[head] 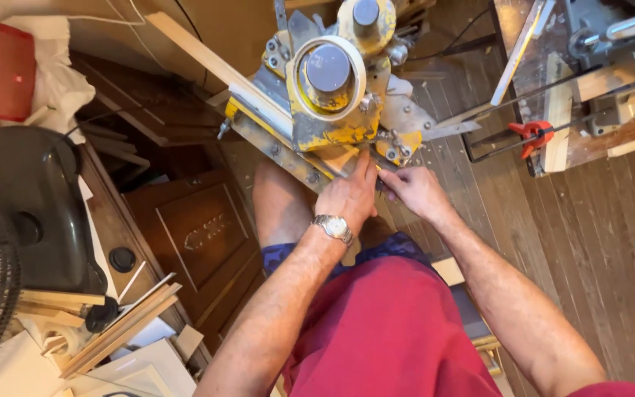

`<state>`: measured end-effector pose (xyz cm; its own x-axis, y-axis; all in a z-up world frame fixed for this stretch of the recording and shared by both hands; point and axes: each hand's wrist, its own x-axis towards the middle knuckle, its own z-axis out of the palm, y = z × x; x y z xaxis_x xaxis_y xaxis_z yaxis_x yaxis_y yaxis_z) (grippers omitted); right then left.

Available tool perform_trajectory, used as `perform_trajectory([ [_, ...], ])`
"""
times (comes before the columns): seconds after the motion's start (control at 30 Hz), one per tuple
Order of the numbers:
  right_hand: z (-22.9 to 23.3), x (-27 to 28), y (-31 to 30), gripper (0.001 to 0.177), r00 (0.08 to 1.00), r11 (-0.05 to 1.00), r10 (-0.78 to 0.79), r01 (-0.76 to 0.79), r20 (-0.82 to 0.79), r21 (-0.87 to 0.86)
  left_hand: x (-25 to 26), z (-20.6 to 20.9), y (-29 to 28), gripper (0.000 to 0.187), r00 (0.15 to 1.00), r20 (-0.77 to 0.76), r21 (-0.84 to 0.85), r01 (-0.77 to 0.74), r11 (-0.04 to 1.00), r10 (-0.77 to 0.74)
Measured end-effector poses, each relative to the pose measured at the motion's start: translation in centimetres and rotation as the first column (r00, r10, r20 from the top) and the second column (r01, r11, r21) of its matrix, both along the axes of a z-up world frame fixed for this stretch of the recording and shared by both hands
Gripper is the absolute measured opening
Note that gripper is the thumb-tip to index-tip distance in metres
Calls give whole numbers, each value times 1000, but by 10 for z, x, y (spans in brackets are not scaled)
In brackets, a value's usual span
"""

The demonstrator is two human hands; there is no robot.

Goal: Sanding the ends of small wooden strips using a disc sander and inspecting the finished pieces.

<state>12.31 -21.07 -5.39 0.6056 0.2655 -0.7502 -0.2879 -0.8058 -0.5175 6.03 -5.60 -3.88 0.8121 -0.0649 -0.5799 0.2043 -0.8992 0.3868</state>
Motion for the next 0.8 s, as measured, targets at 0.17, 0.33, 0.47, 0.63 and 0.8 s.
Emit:
perform_trajectory([
  [0.17, 4, -1, -2, 47, 1000, 1000, 23, -23, 11, 8, 0, 11, -2, 103, 1000, -24, 3, -2, 1000, 2],
  [0.33, -4, 3, 0, 45, 1000, 1000, 18, -18, -11, 8, 5, 19, -1, 102, 999, -41, 16, -15, 1000, 15],
  [0.47, -8, 0, -3, 51, 999, 999, 41, -41, -7, 2, 3, 28, -2, 103, 999, -37, 22, -38, 999, 39],
  [0.63, -10, 3, -2, 49, 1000, 1000, 27, -27, -9, -4, 2, 21, -2, 102, 1000, 3, 59, -8, 998, 8],
  [0.8, -17, 5, -3, 51, 1000, 1000, 19, -19, -12, -2, 2, 20, -2, 100, 999, 2, 8, -43, 999, 43],
])
